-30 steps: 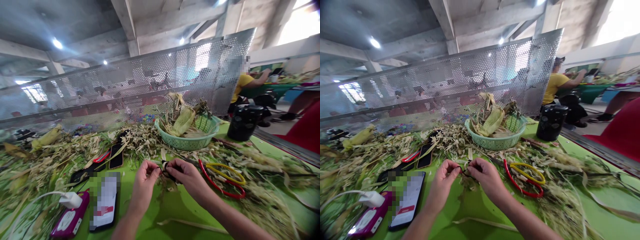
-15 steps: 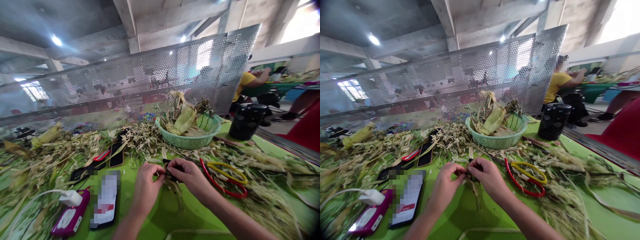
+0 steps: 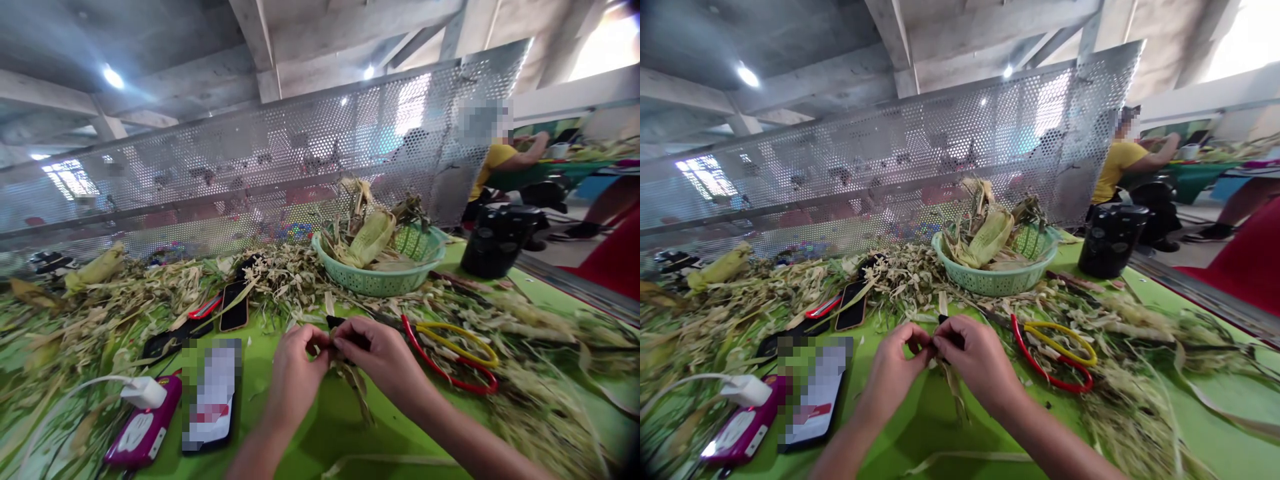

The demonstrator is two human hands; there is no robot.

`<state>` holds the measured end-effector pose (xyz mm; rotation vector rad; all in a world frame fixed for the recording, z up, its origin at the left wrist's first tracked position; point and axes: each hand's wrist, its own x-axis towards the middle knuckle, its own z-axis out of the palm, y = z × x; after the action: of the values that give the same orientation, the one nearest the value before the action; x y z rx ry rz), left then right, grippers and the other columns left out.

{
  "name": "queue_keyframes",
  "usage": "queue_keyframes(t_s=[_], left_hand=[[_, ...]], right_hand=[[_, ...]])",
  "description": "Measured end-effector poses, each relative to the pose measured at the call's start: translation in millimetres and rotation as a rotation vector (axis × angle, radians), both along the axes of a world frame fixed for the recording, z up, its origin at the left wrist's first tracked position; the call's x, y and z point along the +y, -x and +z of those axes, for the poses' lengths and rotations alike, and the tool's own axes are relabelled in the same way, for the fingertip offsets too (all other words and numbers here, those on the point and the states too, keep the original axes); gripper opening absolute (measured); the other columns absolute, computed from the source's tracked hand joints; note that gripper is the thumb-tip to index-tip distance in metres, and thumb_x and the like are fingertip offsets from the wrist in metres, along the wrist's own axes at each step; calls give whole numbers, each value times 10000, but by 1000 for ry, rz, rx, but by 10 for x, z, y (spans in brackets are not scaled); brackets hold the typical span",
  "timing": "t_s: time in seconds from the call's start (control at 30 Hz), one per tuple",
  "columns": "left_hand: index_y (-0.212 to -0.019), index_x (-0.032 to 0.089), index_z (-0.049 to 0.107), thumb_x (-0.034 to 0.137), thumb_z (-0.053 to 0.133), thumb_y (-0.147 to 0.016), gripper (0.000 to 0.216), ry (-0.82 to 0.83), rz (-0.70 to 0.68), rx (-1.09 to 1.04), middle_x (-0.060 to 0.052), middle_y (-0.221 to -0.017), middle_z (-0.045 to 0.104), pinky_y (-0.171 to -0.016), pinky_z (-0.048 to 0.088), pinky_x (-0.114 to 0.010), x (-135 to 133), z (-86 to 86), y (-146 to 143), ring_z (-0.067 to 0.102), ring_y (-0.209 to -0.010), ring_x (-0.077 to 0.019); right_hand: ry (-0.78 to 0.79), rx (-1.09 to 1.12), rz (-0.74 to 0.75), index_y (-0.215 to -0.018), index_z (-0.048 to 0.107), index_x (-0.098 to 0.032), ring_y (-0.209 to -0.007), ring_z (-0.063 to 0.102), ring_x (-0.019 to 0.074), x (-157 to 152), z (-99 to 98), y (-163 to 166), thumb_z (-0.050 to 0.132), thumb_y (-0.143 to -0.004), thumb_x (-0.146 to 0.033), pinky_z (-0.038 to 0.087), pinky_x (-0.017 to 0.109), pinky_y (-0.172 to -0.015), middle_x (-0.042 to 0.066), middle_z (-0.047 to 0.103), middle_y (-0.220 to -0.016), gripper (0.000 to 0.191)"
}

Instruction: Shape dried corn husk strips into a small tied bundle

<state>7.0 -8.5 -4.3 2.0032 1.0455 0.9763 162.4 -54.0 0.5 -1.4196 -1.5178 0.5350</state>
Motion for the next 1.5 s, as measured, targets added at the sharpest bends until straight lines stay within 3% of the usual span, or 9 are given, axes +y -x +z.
queue_keyframes(t_s=[0.2,0.4,0.7,1.03,1.37,1.5], left_hand=[[-754,187,630,209,652,-736,37,76,5,-38,-21,-766,643,-685,399,-269,-3,38,-1,551,-732,-169],[-801,180,658,188,613,-735,80,219,-64,-117,-25,-760,656,-628,423,-254,-3,74,-22,547,-675,-152],[-773,174,672,147,603,-709,98,215,-30,-128,-23,-750,664,-615,426,-249,51,10,-5,550,-666,-149],[-788,147,663,176,653,-708,86,400,-121,-247,-24,-736,650,-637,420,-239,57,56,12,545,-685,-137],[-763,147,615,199,675,-704,99,480,-130,-349,1,-708,591,-646,409,-234,75,32,13,525,-680,-126],[-776,148,611,181,669,-706,97,482,-132,-352,4,-718,584,-657,406,-236,62,30,15,520,-694,-126]], right_hand=[[-91,-231,-20,-809,658,-208,-729,599,179,-48,32,10,571,-836,-181,448,256,-666,33,651,-801,95],[-107,-288,7,-797,646,-203,-720,598,172,-71,63,40,561,-851,-173,443,249,-644,34,649,-808,105],[-84,-220,81,-855,680,-211,-781,635,174,-39,58,11,604,-824,-146,469,249,-710,31,689,-863,105],[-65,-181,75,-864,666,-209,-789,639,178,-3,5,-10,572,-837,-175,480,263,-723,30,687,-865,103],[72,137,94,-881,637,-181,-721,618,172,50,-38,-27,592,-798,-270,490,263,-660,21,670,-767,130],[90,168,110,-863,642,-177,-719,613,169,50,-50,-13,605,-786,-267,492,265,-663,23,671,-768,125]])
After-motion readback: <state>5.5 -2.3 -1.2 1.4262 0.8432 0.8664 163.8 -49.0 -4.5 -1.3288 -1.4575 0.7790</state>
